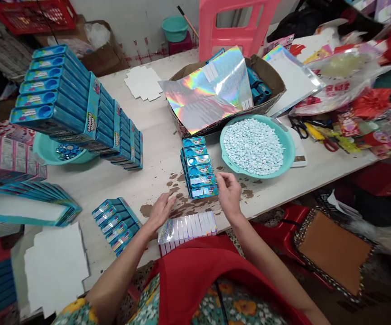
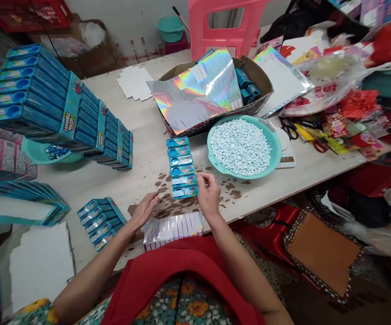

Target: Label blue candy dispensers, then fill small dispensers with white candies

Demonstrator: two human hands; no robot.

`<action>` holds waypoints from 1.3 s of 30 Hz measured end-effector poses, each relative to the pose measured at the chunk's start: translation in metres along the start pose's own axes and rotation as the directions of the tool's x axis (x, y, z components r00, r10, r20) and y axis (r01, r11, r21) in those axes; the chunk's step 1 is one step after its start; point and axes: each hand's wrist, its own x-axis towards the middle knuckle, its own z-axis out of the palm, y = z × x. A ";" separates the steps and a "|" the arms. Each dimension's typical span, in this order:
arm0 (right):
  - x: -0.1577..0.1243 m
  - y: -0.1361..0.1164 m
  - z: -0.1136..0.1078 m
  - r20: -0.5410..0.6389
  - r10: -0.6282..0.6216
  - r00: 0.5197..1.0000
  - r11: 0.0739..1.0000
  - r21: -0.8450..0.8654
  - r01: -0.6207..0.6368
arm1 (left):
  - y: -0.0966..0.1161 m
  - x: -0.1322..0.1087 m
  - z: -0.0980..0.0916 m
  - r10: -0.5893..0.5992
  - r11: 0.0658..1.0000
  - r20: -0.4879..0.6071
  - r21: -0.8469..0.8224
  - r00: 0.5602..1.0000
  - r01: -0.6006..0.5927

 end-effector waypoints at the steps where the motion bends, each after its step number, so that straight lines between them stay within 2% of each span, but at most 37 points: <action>1: -0.009 0.007 -0.004 -0.063 0.022 0.998 0.998 0.054 -0.019 | -0.015 -0.003 -0.003 -0.041 0.996 0.050 0.081 0.998 0.037; 3: -0.033 0.026 -0.010 -0.136 0.079 0.988 0.994 0.086 -0.067 | -0.041 -0.011 -0.002 -0.128 0.965 0.174 0.249 0.976 0.082; 4: -0.047 0.036 -0.013 -0.109 0.097 0.989 0.994 0.054 -0.092 | -0.050 -0.015 0.001 -0.176 0.946 0.227 0.307 0.958 0.101; 6: -0.073 0.056 -0.016 0.085 0.128 0.988 0.991 -0.049 -0.125 | -0.062 -0.022 0.009 -0.238 0.936 0.303 0.325 0.923 0.135; 8: -0.091 0.070 -0.014 0.302 0.126 0.945 0.986 -0.143 -0.086 | -0.067 -0.025 0.015 -0.249 0.951 0.364 0.268 0.897 0.155; 10: -0.100 0.076 -0.007 0.457 0.079 0.886 0.980 -0.197 0.015 | -0.069 -0.027 0.015 -0.228 0.967 0.417 0.204 0.880 0.155; 12: -0.103 0.074 0.007 0.570 0.006 0.822 0.965 -0.220 0.146 | -0.069 -0.026 0.011 -0.204 0.975 0.418 0.171 0.885 0.145; 15: -0.105 0.067 0.033 0.723 -0.095 0.684 0.911 -0.213 0.352 | -0.069 -0.026 0.006 -0.156 0.983 0.323 0.145 0.934 0.114; 18: -0.110 0.065 0.056 0.831 -0.112 0.546 0.834 -0.220 0.506 | -0.071 -0.024 0.008 -0.154 0.980 0.260 0.160 0.953 0.115; 20: -0.115 0.068 0.066 0.871 -0.084 0.485 0.779 -0.246 0.577 | -0.073 -0.023 0.011 -0.172 0.977 0.254 0.166 0.952 0.133; 23: -0.119 0.075 0.070 0.900 -0.042 0.435 0.707 -0.281 0.649 | -0.075 -0.024 0.014 -0.187 0.977 0.262 0.154 0.947 0.150; 28: -0.121 0.082 0.069 0.912 -0.008 0.409 0.673 -0.298 0.677 | -0.075 -0.033 0.013 -0.214 0.974 0.296 0.136 0.931 0.181; 34: -0.121 0.079 0.074 0.924 -0.037 0.380 0.645 -0.268 0.715 | -0.077 -0.032 0.019 -0.249 0.968 0.237 0.095 0.939 0.233; 39: -0.122 0.076 0.074 0.952 -0.035 0.305 0.570 -0.232 0.788 | -0.080 -0.026 0.024 -0.323 0.945 0.223 0.030 0.920 0.324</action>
